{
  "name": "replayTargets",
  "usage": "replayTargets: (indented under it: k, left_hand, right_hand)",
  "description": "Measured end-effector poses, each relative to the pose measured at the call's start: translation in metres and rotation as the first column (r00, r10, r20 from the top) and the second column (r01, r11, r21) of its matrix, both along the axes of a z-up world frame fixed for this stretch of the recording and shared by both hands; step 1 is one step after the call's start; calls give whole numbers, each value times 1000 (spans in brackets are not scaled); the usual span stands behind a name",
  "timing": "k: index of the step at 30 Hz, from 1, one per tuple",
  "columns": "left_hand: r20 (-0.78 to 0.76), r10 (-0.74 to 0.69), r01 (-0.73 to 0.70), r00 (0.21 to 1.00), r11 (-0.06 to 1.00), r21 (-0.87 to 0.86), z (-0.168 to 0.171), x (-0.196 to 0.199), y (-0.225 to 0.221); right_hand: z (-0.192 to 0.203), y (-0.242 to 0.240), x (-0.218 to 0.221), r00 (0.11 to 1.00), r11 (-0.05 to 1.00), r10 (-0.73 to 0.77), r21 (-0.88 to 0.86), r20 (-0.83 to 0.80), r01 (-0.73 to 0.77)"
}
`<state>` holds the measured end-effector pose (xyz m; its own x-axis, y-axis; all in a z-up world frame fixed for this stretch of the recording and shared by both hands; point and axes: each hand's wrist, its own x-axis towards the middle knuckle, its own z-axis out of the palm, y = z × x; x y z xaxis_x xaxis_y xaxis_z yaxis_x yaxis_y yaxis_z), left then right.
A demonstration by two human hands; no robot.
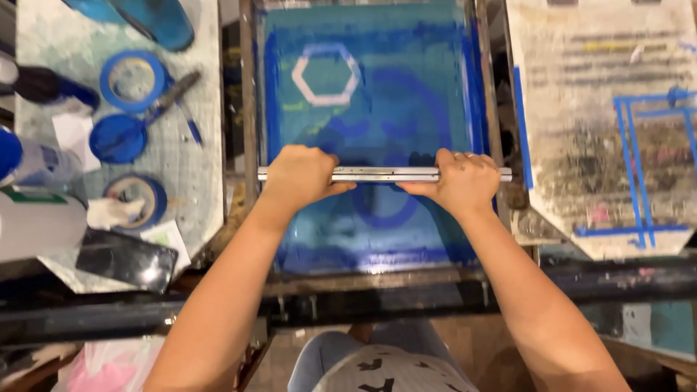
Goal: The person screen prints a design onto a pink garment using a blue ink and a squeegee, then dries the ink with a heat gun.
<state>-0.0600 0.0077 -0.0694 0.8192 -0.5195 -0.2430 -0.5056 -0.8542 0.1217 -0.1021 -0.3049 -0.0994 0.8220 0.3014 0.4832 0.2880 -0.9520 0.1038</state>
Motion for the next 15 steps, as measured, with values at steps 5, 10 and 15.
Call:
replayTargets:
  k: [5,10,15]
  left_hand:
    - [-54,-1,1,999,1000,-3,25,-73,9]
    - [-1,-42,42,999,999,8,23,-119,10]
    - [-40,-28,27,999,999,-25,25,-138,8]
  right_hand:
    - [-4,5,-65,999,999,27,24,37,-28]
    - [-12,0,-106,999,1000,21,9,36,-21]
    - [5,4,-129,1000,1000,15,3,-12,-15]
